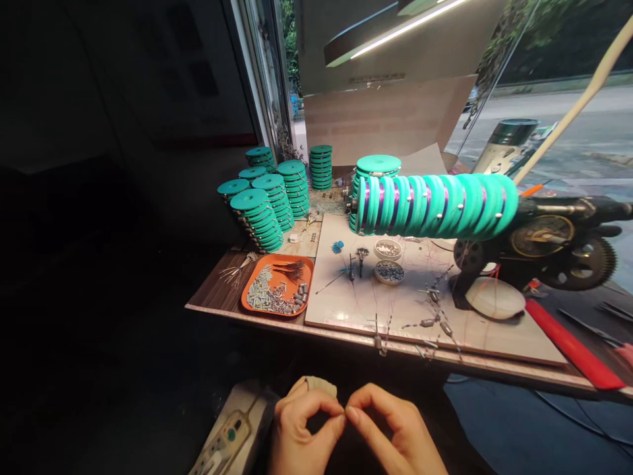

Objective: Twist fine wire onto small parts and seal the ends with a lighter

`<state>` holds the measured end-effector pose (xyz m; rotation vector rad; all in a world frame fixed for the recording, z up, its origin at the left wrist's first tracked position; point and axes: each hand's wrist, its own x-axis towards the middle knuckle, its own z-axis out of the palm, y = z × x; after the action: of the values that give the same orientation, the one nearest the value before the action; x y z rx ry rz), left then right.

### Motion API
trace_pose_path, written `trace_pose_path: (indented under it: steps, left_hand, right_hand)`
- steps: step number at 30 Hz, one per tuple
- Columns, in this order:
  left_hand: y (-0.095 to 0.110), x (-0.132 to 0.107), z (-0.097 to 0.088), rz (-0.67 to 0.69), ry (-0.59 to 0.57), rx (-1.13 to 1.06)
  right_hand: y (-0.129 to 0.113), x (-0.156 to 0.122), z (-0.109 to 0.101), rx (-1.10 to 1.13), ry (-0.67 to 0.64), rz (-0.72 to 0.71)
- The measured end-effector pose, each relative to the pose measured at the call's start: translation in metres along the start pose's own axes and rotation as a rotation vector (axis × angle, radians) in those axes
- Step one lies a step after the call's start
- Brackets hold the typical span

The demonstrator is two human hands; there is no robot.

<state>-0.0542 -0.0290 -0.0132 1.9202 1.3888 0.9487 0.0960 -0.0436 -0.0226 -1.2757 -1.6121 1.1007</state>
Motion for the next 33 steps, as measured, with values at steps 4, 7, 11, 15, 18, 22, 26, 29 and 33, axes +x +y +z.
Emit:
trace_pose_path:
  steps: [4, 7, 11, 15, 18, 22, 26, 29, 33]
  left_hand:
    - [0.004, 0.000, -0.001, 0.061, 0.026, 0.090]
    - [0.004, -0.001, -0.001, 0.069, 0.013, 0.105]
    - [0.000, -0.004, 0.002, 0.123, 0.025, 0.151]
    - [-0.005, -0.010, 0.010, 0.125, 0.094, 0.147]
    - [-0.008, -0.012, 0.015, 0.116, 0.091, 0.127]
    - [-0.009, -0.013, 0.016, 0.109, 0.078, 0.112]
    - [-0.009, -0.012, 0.015, 0.079, 0.056, 0.096]
    - [-0.007, -0.011, 0.015, 0.046, 0.058, 0.083]
    - [0.001, -0.004, 0.009, -0.029, 0.050, 0.049]
  right_hand:
    - [0.000, -0.001, -0.001, -0.036, 0.014, -0.024]
    - [0.000, -0.002, -0.001, -0.049, 0.004, -0.038]
    - [0.001, -0.001, 0.000, -0.070, -0.025, -0.026]
    - [0.001, -0.002, 0.001, -0.080, -0.040, -0.015]
    - [0.001, -0.003, 0.001, -0.084, -0.048, -0.010]
    - [0.000, -0.004, 0.000, -0.099, -0.058, 0.005]
    - [-0.001, -0.003, 0.001, -0.087, -0.050, 0.007]
    - [0.000, -0.003, 0.000, -0.080, -0.033, -0.010]
    - [0.002, -0.003, -0.002, -0.027, -0.013, -0.010]
